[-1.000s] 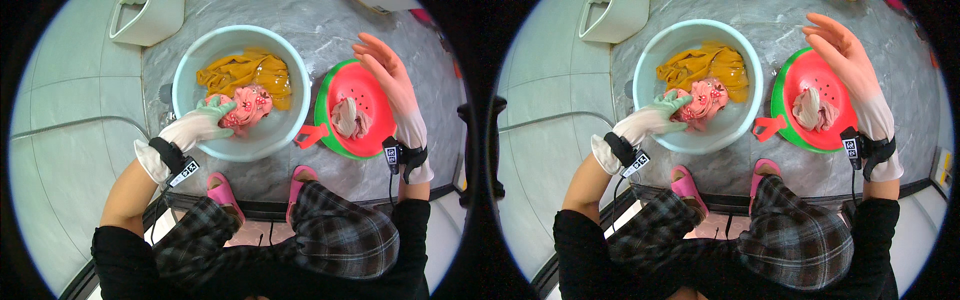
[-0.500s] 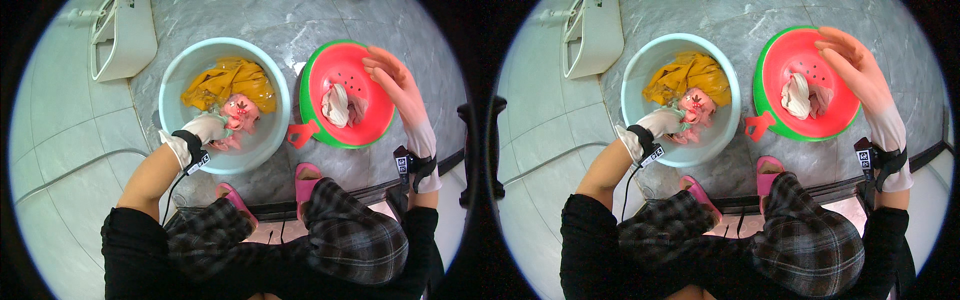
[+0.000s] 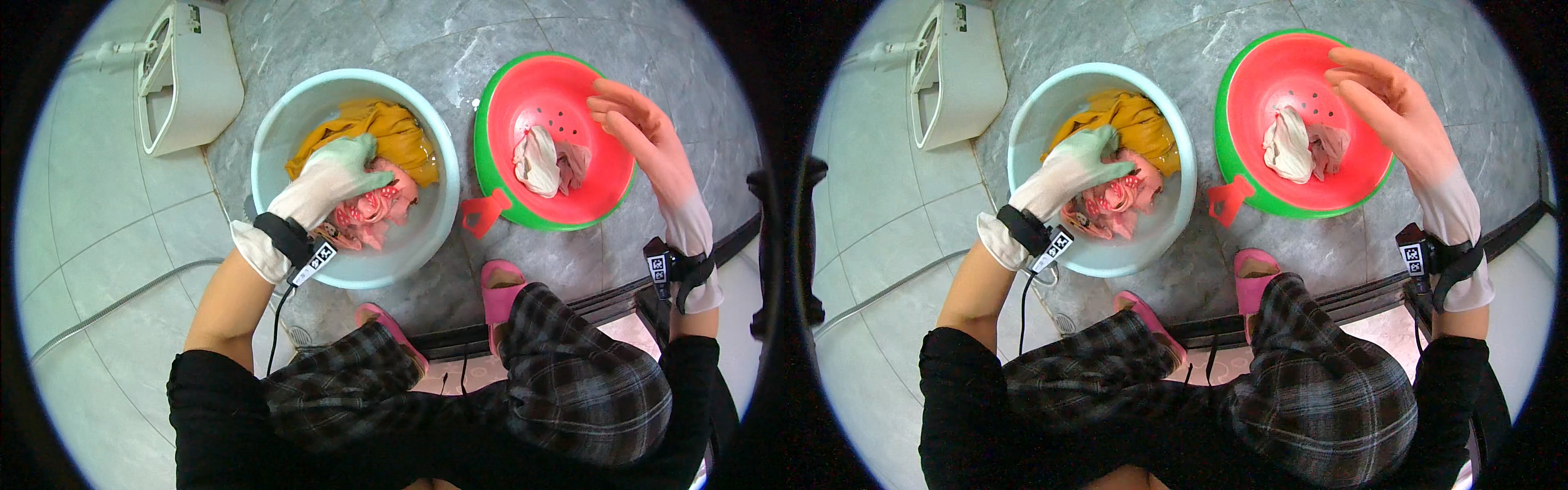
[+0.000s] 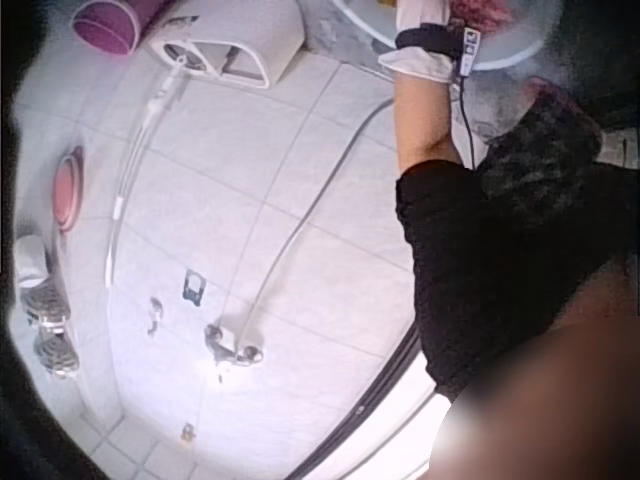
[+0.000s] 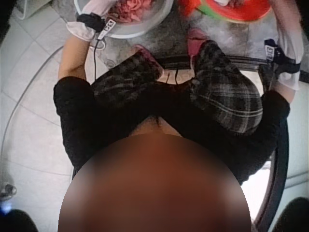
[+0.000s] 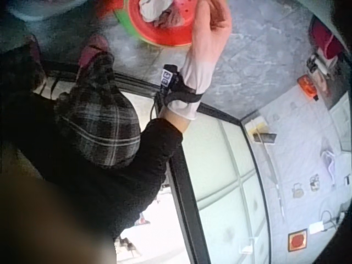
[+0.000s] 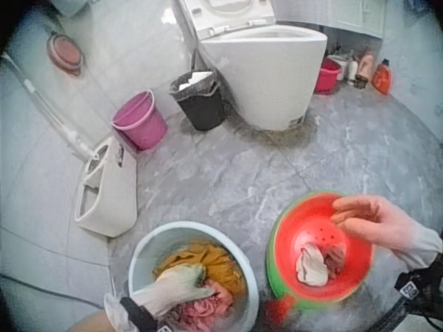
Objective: The person washes small garments by hand in a basin of water, repeatedly submerging, scrubbing, and wringing each item before placing it into a colander. The person handles multiple colorful pieces of clothing one at a time.
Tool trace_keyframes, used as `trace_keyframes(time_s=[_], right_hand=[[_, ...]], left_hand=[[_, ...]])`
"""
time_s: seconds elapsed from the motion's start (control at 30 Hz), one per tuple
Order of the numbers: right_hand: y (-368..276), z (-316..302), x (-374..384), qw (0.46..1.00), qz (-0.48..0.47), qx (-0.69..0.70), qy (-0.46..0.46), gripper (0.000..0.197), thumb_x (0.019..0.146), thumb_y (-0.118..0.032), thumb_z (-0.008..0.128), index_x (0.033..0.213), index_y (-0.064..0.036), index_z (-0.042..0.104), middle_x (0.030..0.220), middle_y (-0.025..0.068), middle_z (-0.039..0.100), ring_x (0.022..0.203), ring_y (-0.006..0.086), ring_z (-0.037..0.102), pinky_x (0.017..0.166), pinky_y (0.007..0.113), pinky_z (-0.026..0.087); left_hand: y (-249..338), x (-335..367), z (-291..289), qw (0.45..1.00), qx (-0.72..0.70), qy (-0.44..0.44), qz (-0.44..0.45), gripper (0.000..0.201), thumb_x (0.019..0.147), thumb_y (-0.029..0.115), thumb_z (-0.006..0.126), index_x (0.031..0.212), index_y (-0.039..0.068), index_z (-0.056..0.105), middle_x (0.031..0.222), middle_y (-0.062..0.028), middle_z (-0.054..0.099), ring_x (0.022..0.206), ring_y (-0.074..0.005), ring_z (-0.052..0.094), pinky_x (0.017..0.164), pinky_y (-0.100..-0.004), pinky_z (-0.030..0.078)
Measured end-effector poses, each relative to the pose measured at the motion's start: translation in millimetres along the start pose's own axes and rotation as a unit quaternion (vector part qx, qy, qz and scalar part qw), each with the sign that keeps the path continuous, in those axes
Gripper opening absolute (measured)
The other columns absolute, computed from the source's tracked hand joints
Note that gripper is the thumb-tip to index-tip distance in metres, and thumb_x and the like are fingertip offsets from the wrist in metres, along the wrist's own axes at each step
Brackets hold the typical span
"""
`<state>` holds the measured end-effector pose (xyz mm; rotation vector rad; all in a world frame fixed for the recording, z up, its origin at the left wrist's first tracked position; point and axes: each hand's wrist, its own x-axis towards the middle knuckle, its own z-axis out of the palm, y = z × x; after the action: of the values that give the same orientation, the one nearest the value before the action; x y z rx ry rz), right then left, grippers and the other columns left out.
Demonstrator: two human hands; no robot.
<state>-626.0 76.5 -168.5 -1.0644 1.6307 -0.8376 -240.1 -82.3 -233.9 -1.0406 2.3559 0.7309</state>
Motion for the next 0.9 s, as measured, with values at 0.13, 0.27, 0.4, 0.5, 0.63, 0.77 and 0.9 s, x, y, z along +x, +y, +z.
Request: trace_keyframes(time_s=[0.13,0.27,0.4,0.5,0.63,0.77,0.9], right_hand=[[1.2,4.4,1.4,1.000,-0.006,0.016,-0.008,0.040,0.097,-0.014,0.054,0.135,-0.0018,0.053,0.125,0.0101,0.063,0.119,0.0170,0.058,0.104,0.031,0.042],[2.2,10.6,2.4,1.000,0.016,0.006,-0.025,0.039,0.096,-0.013,0.054,0.134,-0.0018,0.053,0.125,0.0099,0.063,0.118,0.0170,0.058,0.104,0.031,0.042],[2.3,14.7,-0.5,1.000,0.016,0.012,-0.022,0.038,0.096,-0.015,0.056,0.133,-0.0031,0.055,0.122,0.0096,0.064,0.117,0.0160,0.058,0.103,0.030,0.042],[2.4,17.2,-3.1,0.999,0.019,0.025,-0.016,0.037,0.095,-0.018,0.061,0.130,-0.0047,0.058,0.119,0.0089,0.065,0.114,0.0142,0.058,0.101,0.030,0.042],[2.3,19.4,-7.3,0.998,0.035,0.035,-0.024,0.037,0.095,-0.018,0.061,0.130,-0.0043,0.058,0.119,0.0085,0.065,0.114,0.0141,0.058,0.101,0.030,0.042],[0.5,20.6,-9.4,0.998,0.048,0.040,-0.023,0.037,0.095,-0.017,0.061,0.129,-0.0042,0.058,0.118,0.0083,0.065,0.114,0.0141,0.059,0.101,0.030,0.043],[-2.8,20.9,-10.4,0.997,0.058,0.031,-0.038,0.038,0.096,-0.013,0.055,0.133,-0.0038,0.055,0.120,0.0094,0.065,0.117,0.0157,0.058,0.104,0.030,0.040]], left_hand=[[-4.2,-11.9,27.3,0.991,-0.044,0.003,0.123,0.059,0.078,0.029,0.072,0.129,0.006,0.055,0.116,-0.0211,0.059,0.109,-0.0392,0.057,0.093,-0.0414,0.047],[-25.0,-35.3,42.6,0.979,0.060,-0.093,0.170,0.063,0.077,0.032,0.071,0.134,0.011,0.054,0.139,-0.0192,0.047,0.129,-0.0370,0.044,0.104,-0.0505,0.038],[-28.6,-56.4,40.7,0.944,0.187,-0.239,0.132,0.069,0.075,0.041,0.070,0.139,0.024,0.053,0.159,-0.0109,0.026,0.146,-0.0315,0.024,0.112,-0.0616,0.022],[-28.2,-47.1,27.9,0.959,0.143,-0.219,0.111,0.065,0.076,0.045,0.070,0.132,0.014,0.059,0.144,-0.0186,0.047,0.136,-0.0330,0.041,0.108,-0.0543,0.032],[-20.0,-29.0,34.5,0.994,-0.100,-0.041,0.012,0.050,0.085,0.043,0.065,0.106,-0.002,0.063,0.096,-0.0245,0.063,0.094,-0.0387,0.062,0.080,-0.0438,0.048],[-10.7,-32.1,70.3,0.992,-0.022,-0.110,0.051,0.049,0.084,0.037,0.065,0.116,0.001,0.060,0.111,-0.0226,0.061,0.107,-0.0397,0.058,0.088,-0.0477,0.046],[-15.3,-39.7,72.4,0.968,0.153,-0.137,0.144,0.067,0.073,0.040,0.071,0.130,0.008,0.055,0.136,-0.0179,0.050,0.131,-0.0388,0.041,0.107,-0.0545,0.031]])
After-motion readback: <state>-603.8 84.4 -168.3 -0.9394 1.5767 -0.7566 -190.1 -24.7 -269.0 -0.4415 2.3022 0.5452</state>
